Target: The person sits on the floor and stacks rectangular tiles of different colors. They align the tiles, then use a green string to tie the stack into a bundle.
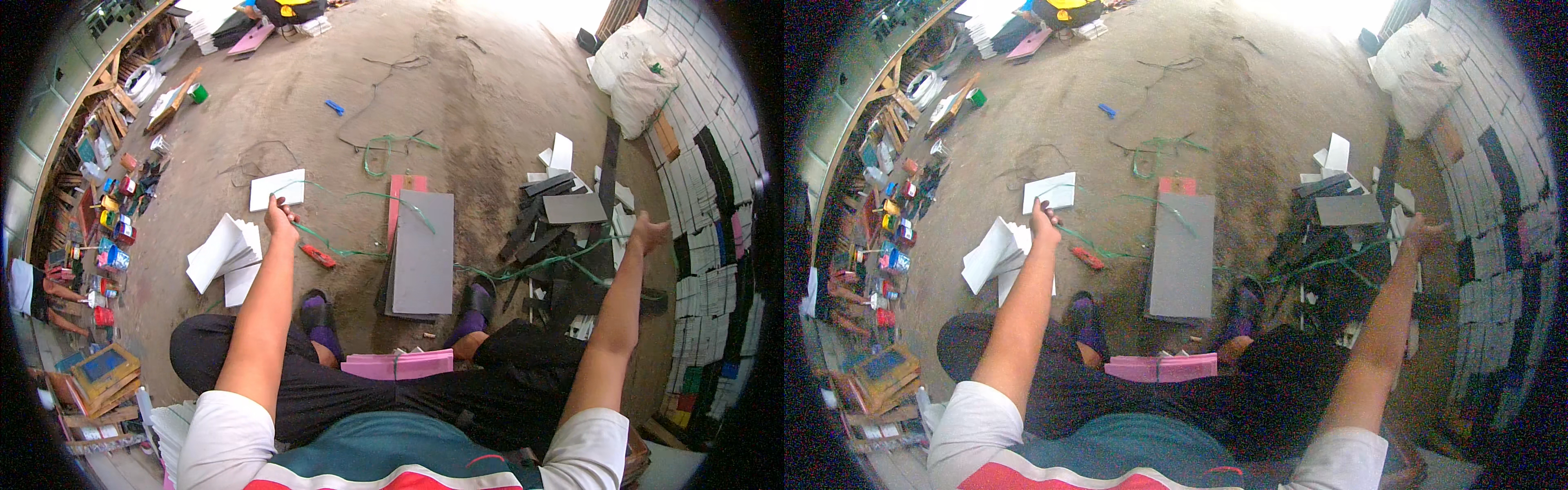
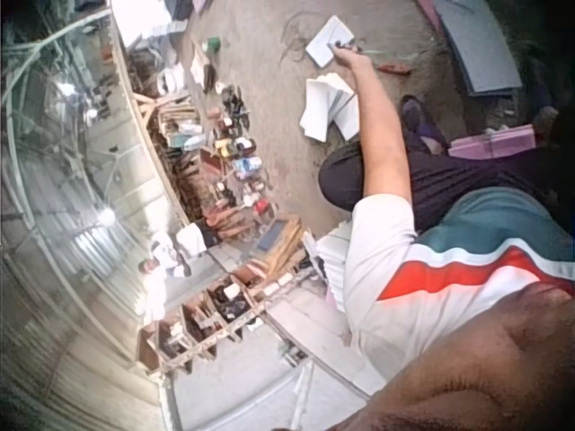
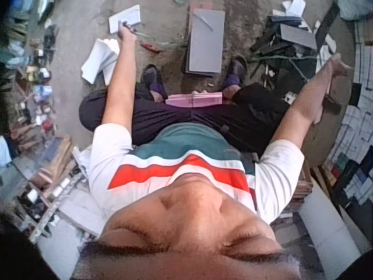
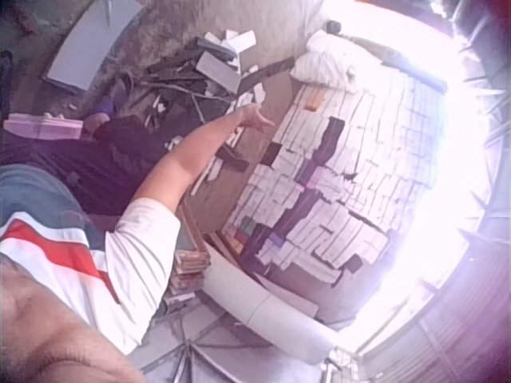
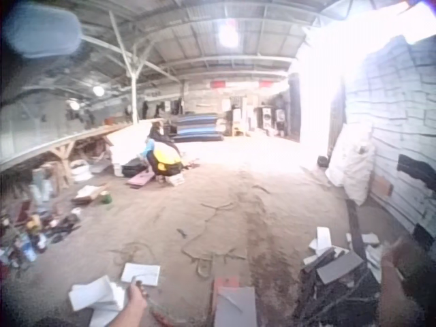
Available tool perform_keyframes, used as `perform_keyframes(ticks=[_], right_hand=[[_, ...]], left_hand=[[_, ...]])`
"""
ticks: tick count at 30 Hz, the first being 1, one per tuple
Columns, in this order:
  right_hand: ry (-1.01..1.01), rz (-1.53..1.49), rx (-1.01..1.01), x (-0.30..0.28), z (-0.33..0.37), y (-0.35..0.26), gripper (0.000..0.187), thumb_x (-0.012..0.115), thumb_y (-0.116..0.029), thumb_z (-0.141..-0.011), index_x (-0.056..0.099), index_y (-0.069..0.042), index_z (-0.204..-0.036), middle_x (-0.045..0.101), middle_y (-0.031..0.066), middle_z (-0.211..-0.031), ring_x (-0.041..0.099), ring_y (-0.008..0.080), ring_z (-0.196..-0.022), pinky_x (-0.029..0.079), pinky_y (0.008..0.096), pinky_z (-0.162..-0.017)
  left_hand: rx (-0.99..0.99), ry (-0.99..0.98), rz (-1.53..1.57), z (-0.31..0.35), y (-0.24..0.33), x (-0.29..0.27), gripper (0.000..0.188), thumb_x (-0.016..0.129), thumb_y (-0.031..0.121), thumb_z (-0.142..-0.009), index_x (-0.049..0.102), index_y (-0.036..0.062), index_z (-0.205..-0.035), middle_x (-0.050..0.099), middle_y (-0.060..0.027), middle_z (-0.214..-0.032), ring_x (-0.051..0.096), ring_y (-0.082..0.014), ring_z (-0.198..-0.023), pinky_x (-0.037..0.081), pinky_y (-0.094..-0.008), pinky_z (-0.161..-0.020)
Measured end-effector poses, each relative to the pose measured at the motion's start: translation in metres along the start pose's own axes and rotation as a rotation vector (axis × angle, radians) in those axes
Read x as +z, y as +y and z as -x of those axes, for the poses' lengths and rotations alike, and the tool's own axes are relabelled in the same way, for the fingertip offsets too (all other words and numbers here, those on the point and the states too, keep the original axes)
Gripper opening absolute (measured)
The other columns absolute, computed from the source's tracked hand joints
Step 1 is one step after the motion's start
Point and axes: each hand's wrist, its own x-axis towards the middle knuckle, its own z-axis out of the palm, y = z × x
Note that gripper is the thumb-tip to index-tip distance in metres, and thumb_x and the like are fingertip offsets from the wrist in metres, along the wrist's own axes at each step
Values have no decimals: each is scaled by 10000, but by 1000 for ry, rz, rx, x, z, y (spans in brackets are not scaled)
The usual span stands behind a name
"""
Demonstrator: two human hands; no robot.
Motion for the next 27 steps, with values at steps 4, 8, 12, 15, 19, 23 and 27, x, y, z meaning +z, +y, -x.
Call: perform_keyframes(ticks=[4, 8, 12, 15, 19, 23, 27], right_hand=[[-954, 500, -231, 7, 96, -17, 703, 790, -454, -816, 608, -31, -1347, 614, 219, -1367, 573, 410, -1288, 529, 562, -940], [-1045, 480, -821, -9, 214, -51, 443, 787, -427, -823, 709, -71, -1075, 720, 181, -1127, 694, 373, -1053, 569, 477, -872], [-1491, 286, -1247, 32, 362, -55, 469, 772, -363, -811, 703, -144, -1220, 715, 155, -1159, 671, 366, -1095, 550, 478, -914], [-1458, 255, -1376, 64, 442, -32, 436, 741, -310, -835, 663, -129, -1224, 699, 135, -1195, 661, 340, -1126, 564, 476, -919], [-1421, 66, -1280, 41, 493, -23, 279, 623, -203, -903, 583, -82, -1151, 681, 146, -1150, 639, 364, -1115, 561, 503, -861], [-1401, 60, -1240, 45, 501, -9, 237, 612, -172, -905, 560, -82, -1118, 685, 145, -1105, 638, 371, -1100, 555, 513, -818], [-1432, 12, -1241, 54, 505, -1, 294, 569, -211, -925, 595, -136, -1208, 721, 142, -996, 693, 378, -969, 560, 516, -746]], left_hand=[[10, 113, -120, -32, -14, -23, 327, 524, 437, -1001, 628, 130, -953, 481, 4, -675, 414, -134, -502, 395, -347, -501], [1, 308, -141, -61, -32, -36, 288, 465, 341, -984, 639, 112, -1006, 577, -53, -806, 522, -182, -602, 438, -360, -550], [46, 432, -249, -74, -38, -71, 443, 517, 212, -915, 539, 24, -1316, 518, -210, -1311, 488, -320, -1189, 413, -475, -946], [199, 638, -836, -58, -50, -68, 652, 601, 217, -890, 410, -18, -1467, 339, -270, -1556, 315, -401, -1455, 278, -546, -1144], [563, 335, -1538, 24, -76, -41, 882, 694, 437, -883, 290, 3, -1536, 179, -280, -1621, 178, -459, -1501, 158, -583, -1199], [969, -317, -1413, 128, -103, 32, 979, 674, 623, -855, 293, 53, -1553, 175, -265, -1630, 151, -469, -1510, 129, -628, -1197], [932, -591, -1614, 241, -125, 74, 1247, 653, 809, -730, 163, 68, -1606, 71, -267, -1658, 18, -475, -1534, 65, -695, -1173]])
